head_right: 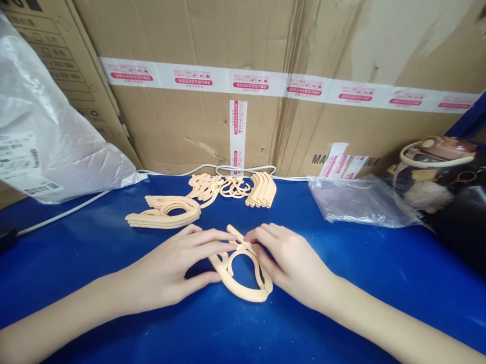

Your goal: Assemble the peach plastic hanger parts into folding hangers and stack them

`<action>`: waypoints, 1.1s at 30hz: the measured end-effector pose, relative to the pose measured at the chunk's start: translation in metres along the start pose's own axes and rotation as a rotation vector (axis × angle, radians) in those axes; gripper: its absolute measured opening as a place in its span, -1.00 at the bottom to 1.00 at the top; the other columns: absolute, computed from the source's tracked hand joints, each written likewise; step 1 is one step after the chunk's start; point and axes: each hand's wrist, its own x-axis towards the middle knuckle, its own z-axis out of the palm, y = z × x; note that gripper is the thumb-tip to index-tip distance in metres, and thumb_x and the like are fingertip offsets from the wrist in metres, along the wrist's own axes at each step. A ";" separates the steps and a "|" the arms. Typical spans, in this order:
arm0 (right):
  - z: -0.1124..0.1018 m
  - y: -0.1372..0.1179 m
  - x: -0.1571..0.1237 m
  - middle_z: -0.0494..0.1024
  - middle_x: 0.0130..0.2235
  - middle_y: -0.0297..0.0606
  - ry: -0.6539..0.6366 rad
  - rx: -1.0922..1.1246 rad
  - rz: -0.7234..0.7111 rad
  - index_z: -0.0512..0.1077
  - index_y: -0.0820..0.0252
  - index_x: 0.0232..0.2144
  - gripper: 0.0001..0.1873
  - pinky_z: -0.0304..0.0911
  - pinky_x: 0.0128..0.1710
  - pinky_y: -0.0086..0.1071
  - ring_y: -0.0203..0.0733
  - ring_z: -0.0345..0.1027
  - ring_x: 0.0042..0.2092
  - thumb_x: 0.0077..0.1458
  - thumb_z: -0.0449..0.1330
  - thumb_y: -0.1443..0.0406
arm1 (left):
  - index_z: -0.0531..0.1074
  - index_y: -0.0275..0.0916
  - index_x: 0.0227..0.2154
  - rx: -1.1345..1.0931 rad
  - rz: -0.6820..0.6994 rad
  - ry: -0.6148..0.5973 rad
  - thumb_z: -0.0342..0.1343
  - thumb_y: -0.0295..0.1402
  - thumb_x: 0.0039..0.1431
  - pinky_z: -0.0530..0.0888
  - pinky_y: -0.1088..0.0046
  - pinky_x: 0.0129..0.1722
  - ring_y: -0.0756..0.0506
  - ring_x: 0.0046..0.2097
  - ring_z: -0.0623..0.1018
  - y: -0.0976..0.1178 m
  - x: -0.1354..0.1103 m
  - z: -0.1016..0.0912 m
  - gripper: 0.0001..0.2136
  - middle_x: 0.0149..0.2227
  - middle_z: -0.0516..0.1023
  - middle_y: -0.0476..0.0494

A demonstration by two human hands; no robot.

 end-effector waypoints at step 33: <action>-0.005 0.003 0.007 0.13 -0.56 -0.48 -0.124 0.909 0.379 0.27 0.21 -0.52 -0.58 -0.19 -0.55 -0.42 -0.40 -0.08 -0.53 0.12 0.17 0.00 | -0.10 -0.13 0.27 0.168 0.019 0.156 0.15 0.08 0.05 0.27 0.08 0.09 -0.29 0.10 0.32 -0.005 0.000 0.005 -0.16 0.15 0.27 -0.26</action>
